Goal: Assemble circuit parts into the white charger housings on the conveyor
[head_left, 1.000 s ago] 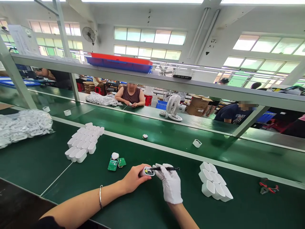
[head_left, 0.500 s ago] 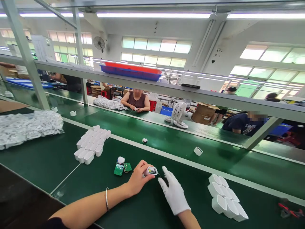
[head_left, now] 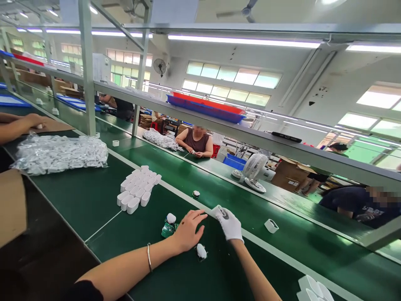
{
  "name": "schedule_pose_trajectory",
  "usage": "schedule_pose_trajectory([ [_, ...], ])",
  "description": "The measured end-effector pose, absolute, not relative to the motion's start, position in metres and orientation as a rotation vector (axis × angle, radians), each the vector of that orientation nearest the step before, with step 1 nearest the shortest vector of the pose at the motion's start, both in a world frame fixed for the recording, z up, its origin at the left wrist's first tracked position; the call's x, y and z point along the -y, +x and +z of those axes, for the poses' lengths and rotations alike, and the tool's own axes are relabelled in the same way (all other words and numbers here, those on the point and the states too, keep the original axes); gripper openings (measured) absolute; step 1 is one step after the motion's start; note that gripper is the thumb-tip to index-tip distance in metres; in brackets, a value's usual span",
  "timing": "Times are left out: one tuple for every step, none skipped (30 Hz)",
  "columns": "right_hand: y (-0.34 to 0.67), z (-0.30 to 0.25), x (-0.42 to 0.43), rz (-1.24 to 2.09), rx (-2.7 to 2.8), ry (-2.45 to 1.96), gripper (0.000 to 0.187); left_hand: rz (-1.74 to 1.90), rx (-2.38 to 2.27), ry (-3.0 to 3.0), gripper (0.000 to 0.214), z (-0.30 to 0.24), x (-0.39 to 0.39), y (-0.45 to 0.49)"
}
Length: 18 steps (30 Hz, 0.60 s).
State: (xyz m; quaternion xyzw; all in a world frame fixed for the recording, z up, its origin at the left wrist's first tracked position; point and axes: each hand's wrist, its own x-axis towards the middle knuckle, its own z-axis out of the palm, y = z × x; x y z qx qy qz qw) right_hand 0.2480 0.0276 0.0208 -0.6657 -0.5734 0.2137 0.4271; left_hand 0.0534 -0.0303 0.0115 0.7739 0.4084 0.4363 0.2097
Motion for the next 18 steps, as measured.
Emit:
schedule_pose_trajectory([
  [0.253,0.022,-0.037,0.465,1.411,-1.718,0.034,1.189,-1.267,2.224,0.038,0.017,0.025,0.046],
  [0.258,0.023,-0.044,0.399,1.391,-1.778,0.033,1.135,-1.459,2.264,0.036,0.022,0.019,0.038],
  [0.263,0.024,-0.05,0.344,1.376,-1.835,0.032,1.058,-1.691,2.256,0.036,0.027,0.012,0.029],
  [0.266,0.025,-0.055,0.301,1.368,-1.884,0.033,0.969,-1.927,2.202,0.038,0.031,0.005,0.019],
  [0.266,0.025,-0.059,0.263,1.369,-1.922,0.034,0.883,-2.136,2.113,0.04,0.035,-0.002,0.009],
  [0.264,0.026,-0.064,0.224,1.379,-1.945,0.036,0.811,-2.297,2.012,0.043,0.037,-0.008,-0.001],
  [0.258,0.026,-0.07,0.183,1.399,-1.954,0.039,0.763,-2.403,1.921,0.045,0.038,-0.014,-0.011],
  [0.248,0.025,-0.076,0.145,1.432,-1.948,0.044,0.737,-2.462,1.854,0.045,0.038,-0.018,-0.019],
  [0.234,0.025,-0.084,0.115,1.481,-1.929,0.049,0.721,-2.493,1.808,0.044,0.037,-0.021,-0.026],
  [0.218,0.024,-0.092,0.101,1.545,-1.901,0.054,0.696,-2.52,1.771,0.042,0.036,-0.023,-0.031],
  [0.199,0.022,-0.1,0.107,1.622,-1.865,0.056,0.672,-2.537,1.741,0.04,0.034,-0.025,-0.034],
  [0.179,0.019,-0.109,0.132,1.71,-1.826,0.056,0.653,-2.546,1.719,0.037,0.033,-0.026,-0.036],
  [0.159,0.015,-0.117,0.169,1.798,-1.786,0.056,0.637,-2.548,1.702,0.036,0.031,-0.026,-0.037],
  [0.141,0.011,-0.124,0.207,1.878,-1.749,0.054,0.626,-2.547,1.687,0.034,0.03,-0.027,-0.037],
  [0.125,0.007,-0.13,0.243,1.946,-1.718,0.051,0.618,-2.544,1.674,0.034,0.029,-0.027,-0.037],
  [0.112,0.002,-0.135,0.274,1.997,-1.698,0.045,0.613,-2.537,1.662,0.033,0.029,-0.028,-0.037],
  [0.103,-0.001,-0.139,0.298,2.031,-1.687,0.038,0.61,-2.529,1.653,0.032,0.029,-0.029,-0.038],
  [0.098,-0.004,-0.141,0.316,2.048,-1.685,0.03,0.611,-2.519,1.648,0.031,0.029,-0.03,-0.039],
])
